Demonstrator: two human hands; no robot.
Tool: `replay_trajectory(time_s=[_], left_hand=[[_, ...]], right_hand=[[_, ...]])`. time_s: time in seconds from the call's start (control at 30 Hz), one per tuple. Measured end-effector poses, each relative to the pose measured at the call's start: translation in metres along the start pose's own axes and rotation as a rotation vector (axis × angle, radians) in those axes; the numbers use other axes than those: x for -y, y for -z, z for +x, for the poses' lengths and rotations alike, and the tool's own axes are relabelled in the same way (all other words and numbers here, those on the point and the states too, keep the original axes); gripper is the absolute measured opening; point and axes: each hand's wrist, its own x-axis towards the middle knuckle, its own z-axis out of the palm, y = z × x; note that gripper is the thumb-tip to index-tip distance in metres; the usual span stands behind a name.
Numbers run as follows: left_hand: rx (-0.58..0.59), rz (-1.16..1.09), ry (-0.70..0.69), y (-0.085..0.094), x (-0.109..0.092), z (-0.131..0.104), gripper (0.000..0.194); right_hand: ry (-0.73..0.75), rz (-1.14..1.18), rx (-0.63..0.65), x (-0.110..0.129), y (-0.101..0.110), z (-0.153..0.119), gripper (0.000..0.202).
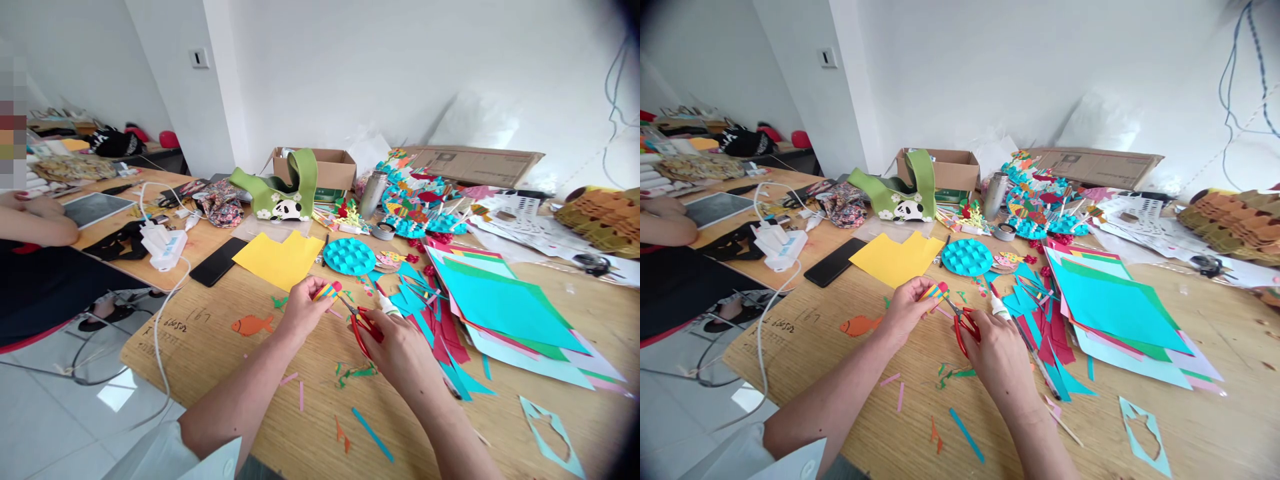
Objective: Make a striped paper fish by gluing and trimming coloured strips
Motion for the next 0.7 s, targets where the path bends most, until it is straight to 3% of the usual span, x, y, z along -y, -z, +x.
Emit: replay_trajectory(time_s=[0.7], left_hand=[[0.013,-0.039,0.03,-0.0001,-0.0004,0.0003,0.022]], right_hand=[[-0.029,0.036,0.064,-0.0012,0.0012,-0.0006,0.02]])
